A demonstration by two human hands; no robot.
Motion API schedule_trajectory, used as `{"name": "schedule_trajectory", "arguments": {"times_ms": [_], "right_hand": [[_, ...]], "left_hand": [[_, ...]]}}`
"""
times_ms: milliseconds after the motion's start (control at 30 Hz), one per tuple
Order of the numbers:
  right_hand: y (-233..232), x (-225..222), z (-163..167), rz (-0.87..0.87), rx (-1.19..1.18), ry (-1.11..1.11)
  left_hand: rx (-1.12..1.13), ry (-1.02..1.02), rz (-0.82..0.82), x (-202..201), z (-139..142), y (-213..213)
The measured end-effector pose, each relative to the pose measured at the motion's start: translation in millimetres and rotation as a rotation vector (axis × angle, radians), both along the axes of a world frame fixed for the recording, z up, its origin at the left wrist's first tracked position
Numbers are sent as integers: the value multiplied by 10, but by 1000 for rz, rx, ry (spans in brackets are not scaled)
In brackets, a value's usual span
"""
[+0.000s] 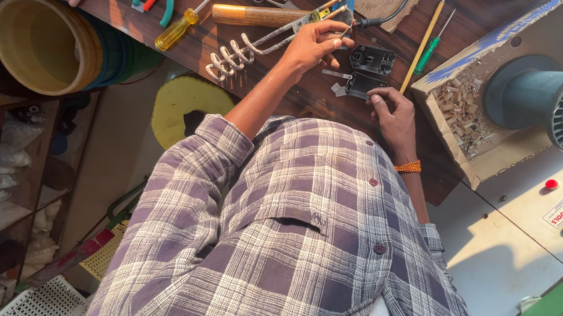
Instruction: The person repairs a small electric appliance at a workbench. They use a screwdriver to unscrew and open the device's housing, handle internal parts including a coiled spring and wiring, reposition components, and reassemble the casing while picking up and setting down pliers and other hand tools.
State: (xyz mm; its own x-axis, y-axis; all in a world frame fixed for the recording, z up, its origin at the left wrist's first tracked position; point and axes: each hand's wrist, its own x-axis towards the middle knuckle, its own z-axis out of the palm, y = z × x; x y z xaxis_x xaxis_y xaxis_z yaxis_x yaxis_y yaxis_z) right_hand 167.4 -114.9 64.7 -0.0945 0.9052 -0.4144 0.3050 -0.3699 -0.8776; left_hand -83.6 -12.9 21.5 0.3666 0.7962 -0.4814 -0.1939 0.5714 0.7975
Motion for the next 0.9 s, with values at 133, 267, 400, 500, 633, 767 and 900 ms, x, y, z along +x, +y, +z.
{"name": "schedule_trajectory", "arguments": {"times_ms": [133,267,400,500,633,767,900], "right_hand": [[-15,21,-14,11,16,-16],[-37,48,-11,-8,8,-20],[-55,65,-5,-23,-3,-40],[-70,76,-6,-24,-1,-45],[-87,90,2,-26,2,-40],[-101,79,35,-52,-1,-45],[-133,52,68,-82,0,28]], "left_hand": [[-19,17,15,-15,-35,7],[21,40,93,0,-85,12],[95,6,128,-1,-105,-19],[76,21,94,-18,-125,-25],[-3,40,24,0,-131,4],[-60,90,-23,2,-41,-46],[618,832,241,-308,152,-10]]}}
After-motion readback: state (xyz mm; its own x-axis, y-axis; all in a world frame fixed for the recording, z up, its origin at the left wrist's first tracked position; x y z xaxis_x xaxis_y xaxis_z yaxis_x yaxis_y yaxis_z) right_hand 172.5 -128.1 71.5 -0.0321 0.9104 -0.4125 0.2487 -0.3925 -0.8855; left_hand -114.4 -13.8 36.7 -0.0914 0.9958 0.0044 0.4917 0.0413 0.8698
